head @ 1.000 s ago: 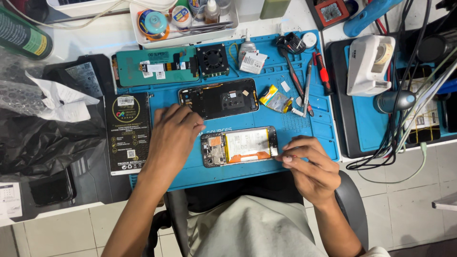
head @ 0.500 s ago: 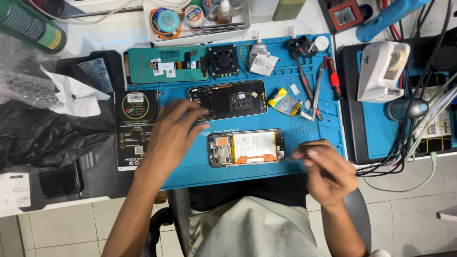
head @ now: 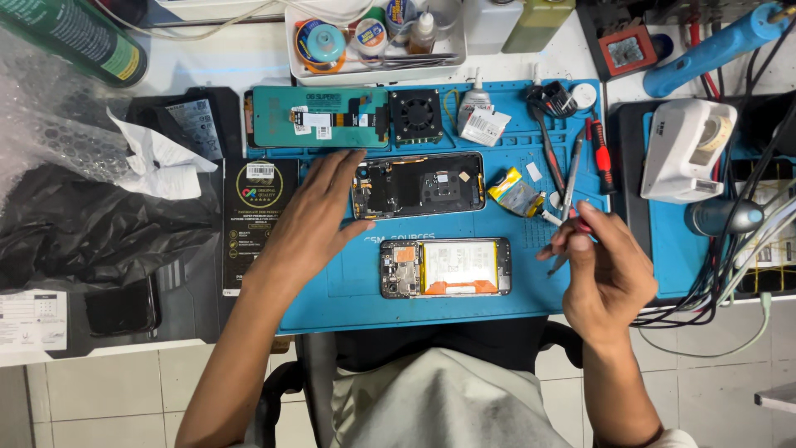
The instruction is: The person handles a disassembled smartphone, placing the back cover aside and using a screwdriver to remove and reposition screws on the internal chassis. The person then places the back cover back onto the phone frame.
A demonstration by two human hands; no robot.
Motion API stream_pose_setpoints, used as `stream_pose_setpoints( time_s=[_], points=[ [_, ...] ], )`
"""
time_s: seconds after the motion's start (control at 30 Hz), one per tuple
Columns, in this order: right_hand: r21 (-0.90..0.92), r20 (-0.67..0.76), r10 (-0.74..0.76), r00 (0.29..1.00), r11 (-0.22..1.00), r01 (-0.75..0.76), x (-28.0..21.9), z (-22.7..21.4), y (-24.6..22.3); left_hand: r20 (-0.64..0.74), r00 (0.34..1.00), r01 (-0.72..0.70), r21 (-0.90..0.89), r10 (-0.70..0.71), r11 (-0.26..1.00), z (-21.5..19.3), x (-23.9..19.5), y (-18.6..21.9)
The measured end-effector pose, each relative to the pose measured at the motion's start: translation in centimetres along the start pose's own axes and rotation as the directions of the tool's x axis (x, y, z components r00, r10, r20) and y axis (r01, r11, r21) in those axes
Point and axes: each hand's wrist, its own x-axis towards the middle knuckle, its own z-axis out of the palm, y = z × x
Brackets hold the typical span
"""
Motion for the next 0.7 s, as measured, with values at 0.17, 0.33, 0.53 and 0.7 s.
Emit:
stream_pose_setpoints(
  time_s=[0.17,0.33,0.53,0.7],
  points=[
    [-0.308,0.136,0.149,0.98,0.946,-0.101,2.9,1.2,-1.2,-0.007,0.999,-0.031,-0.027,0.031,0.999,-0.4,0.2,-0.1],
    [-0.407,0.247,0.166,0.955,0.912,-0.053,6.0,2.5,-1.5,0.095,0.993,0.077,-0.092,-0.068,0.993,-1.2,0.5,0.2],
    [-0.517,0.285,0.241,0.928,0.854,-0.063,7.7,2.9,-1.3,0.019,0.999,-0.032,-0.109,0.034,0.994,-1.7,0.2,-0.2],
    [-0.499,0.278,0.275,0.92,0.86,-0.106,7.7,2.7,-0.7,-0.016,0.997,-0.079,-0.111,0.078,0.991,-1.5,-0.3,-0.7]
  ],
)
